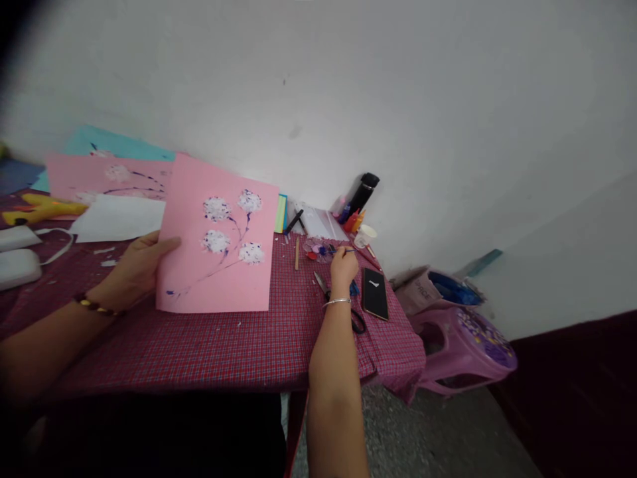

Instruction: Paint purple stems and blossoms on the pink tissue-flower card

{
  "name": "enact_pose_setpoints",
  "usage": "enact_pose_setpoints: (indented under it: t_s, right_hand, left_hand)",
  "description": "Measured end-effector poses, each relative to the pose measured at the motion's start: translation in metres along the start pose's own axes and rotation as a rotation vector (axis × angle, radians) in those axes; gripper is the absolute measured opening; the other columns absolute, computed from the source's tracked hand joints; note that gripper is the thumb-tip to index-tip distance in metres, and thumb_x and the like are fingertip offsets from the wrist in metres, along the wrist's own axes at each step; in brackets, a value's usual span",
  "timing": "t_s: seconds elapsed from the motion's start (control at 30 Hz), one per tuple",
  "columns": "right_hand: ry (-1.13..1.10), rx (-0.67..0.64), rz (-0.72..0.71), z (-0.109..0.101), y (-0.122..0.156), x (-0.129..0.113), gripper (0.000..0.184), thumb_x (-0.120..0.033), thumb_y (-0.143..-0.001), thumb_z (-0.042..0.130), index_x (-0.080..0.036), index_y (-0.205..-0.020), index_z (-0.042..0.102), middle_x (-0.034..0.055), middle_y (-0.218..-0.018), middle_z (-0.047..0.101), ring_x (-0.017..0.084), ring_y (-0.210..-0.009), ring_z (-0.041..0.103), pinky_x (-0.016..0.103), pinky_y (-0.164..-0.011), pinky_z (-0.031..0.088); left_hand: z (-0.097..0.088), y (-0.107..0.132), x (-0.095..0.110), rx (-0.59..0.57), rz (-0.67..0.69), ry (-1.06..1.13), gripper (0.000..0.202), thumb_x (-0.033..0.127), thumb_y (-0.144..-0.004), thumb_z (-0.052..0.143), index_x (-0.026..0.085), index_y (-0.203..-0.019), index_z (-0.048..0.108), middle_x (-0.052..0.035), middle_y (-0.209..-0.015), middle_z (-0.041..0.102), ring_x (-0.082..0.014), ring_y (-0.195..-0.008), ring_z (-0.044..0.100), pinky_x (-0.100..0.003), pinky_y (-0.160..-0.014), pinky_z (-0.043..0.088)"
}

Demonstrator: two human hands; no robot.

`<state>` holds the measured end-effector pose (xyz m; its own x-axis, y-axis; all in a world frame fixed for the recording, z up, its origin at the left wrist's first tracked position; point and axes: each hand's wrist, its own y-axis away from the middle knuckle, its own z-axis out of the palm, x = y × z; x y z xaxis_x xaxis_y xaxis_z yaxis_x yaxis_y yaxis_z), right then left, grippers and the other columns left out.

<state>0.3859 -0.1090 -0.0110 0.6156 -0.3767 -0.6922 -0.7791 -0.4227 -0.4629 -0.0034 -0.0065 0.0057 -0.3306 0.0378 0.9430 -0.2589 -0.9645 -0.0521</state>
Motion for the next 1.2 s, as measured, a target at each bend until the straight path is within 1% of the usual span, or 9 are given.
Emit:
enact_pose_setpoints:
  t_s: [0.2,0.3,0.4,0.5,0.6,0.73,0.87,0.97,1.2]
  right_hand:
    - [-0.128,0.011,0.03,0.002,-0.001,0.004,0.026,-0.032,-0.08,0.043,-0.016,-0.074,0.062,0.0146,-0.073,0.071,0.027,-0.077,0.065,0.038,-0.078,0.044]
    - [-0.266,0.049,0.059,0.002,-0.003,0.002,0.023,-0.034,-0.078,0.045,-0.017,-0.072,0.059,0.012,-0.07,0.069,0.025,-0.073,0.064,0.038,-0.075,0.046]
    - [-0.467,0.073,0.092,-0.002,-0.004,-0.006,0.026,-0.038,-0.081,0.038,-0.019,-0.075,0.055,0.0073,-0.066,0.066,0.021,-0.064,0.062,0.035,-0.067,0.049]
    - [-0.679,0.024,0.103,-0.007,0.0,-0.023,0.028,-0.044,-0.083,0.035,-0.021,-0.075,0.049,0.0011,-0.061,0.061,0.016,-0.054,0.059,0.032,-0.06,0.051]
    - [-0.86,-0.101,0.083,-0.009,0.016,-0.048,0.028,-0.048,-0.082,0.042,-0.023,-0.073,0.048,-0.0029,-0.057,0.056,0.014,-0.049,0.056,0.031,-0.057,0.051]
    - [-1.08,-0.268,0.039,-0.011,0.054,-0.089,0.025,-0.044,-0.083,0.051,-0.021,-0.076,0.056,-0.0012,-0.06,0.06,0.014,-0.054,0.057,0.03,-0.058,0.049]
    - [-0.968,-0.352,-0.177,-0.018,0.094,-0.12,0.022,-0.036,-0.089,0.053,-0.019,-0.081,0.063,0.0018,-0.068,0.065,0.015,-0.062,0.06,0.03,-0.065,0.048]
    - [-0.883,-0.417,-0.305,-0.021,0.11,-0.13,0.021,-0.033,-0.09,0.051,-0.019,-0.084,0.065,0.0037,-0.076,0.067,0.016,-0.069,0.063,0.031,-0.067,0.049]
    - [-0.874,-0.45,-0.323,-0.017,0.112,-0.131,0.02,-0.031,-0.09,0.049,-0.02,-0.085,0.064,0.0031,-0.076,0.067,0.016,-0.071,0.064,0.032,-0.069,0.049]
  left_hand:
    - [-0.001,0.0,-0.001,-0.007,0.005,0.005,0.036,0.03,-0.07,0.072,0.02,-0.104,0.069,0.0025,-0.092,0.075,-0.0194,-0.085,0.068,-0.026,-0.066,0.055]
    - [-0.001,0.0,0.0,0.017,-0.017,0.005,0.035,0.028,-0.068,0.073,0.019,-0.103,0.069,0.0027,-0.089,0.075,-0.0175,-0.081,0.068,-0.026,-0.068,0.054]
    - [-0.001,-0.001,-0.001,0.016,-0.021,0.033,0.035,0.029,-0.067,0.073,0.019,-0.1,0.07,0.0019,-0.086,0.075,-0.0177,-0.078,0.068,-0.026,-0.066,0.053]
    - [0.0,-0.001,-0.002,0.019,-0.031,0.064,0.037,0.028,-0.064,0.076,0.015,-0.097,0.07,-0.0031,-0.082,0.075,-0.0176,-0.069,0.068,-0.028,-0.064,0.053]
    - [0.001,0.0,-0.003,0.047,-0.042,0.067,0.033,0.026,-0.062,0.077,0.013,-0.092,0.07,-0.006,-0.078,0.074,-0.0168,-0.063,0.065,-0.03,-0.063,0.053]
    - [0.001,-0.002,-0.005,0.024,-0.041,0.078,0.027,0.023,-0.063,0.074,0.013,-0.088,0.07,-0.0067,-0.077,0.072,-0.0164,-0.063,0.064,-0.03,-0.062,0.051]
    - [-0.001,-0.004,-0.007,0.025,-0.036,0.092,0.023,0.022,-0.064,0.073,0.014,-0.086,0.07,-0.0059,-0.076,0.071,-0.0152,-0.061,0.061,-0.029,-0.059,0.049]
    - [-0.001,-0.005,-0.008,0.019,-0.034,0.086,0.02,0.021,-0.065,0.072,0.014,-0.083,0.069,-0.0054,-0.074,0.07,-0.0146,-0.059,0.06,-0.028,-0.057,0.047]
    - [-0.001,-0.005,-0.009,0.019,-0.036,0.078,0.015,0.021,-0.066,0.071,0.015,-0.08,0.069,-0.0051,-0.074,0.07,-0.0148,-0.059,0.059,-0.029,-0.058,0.047]
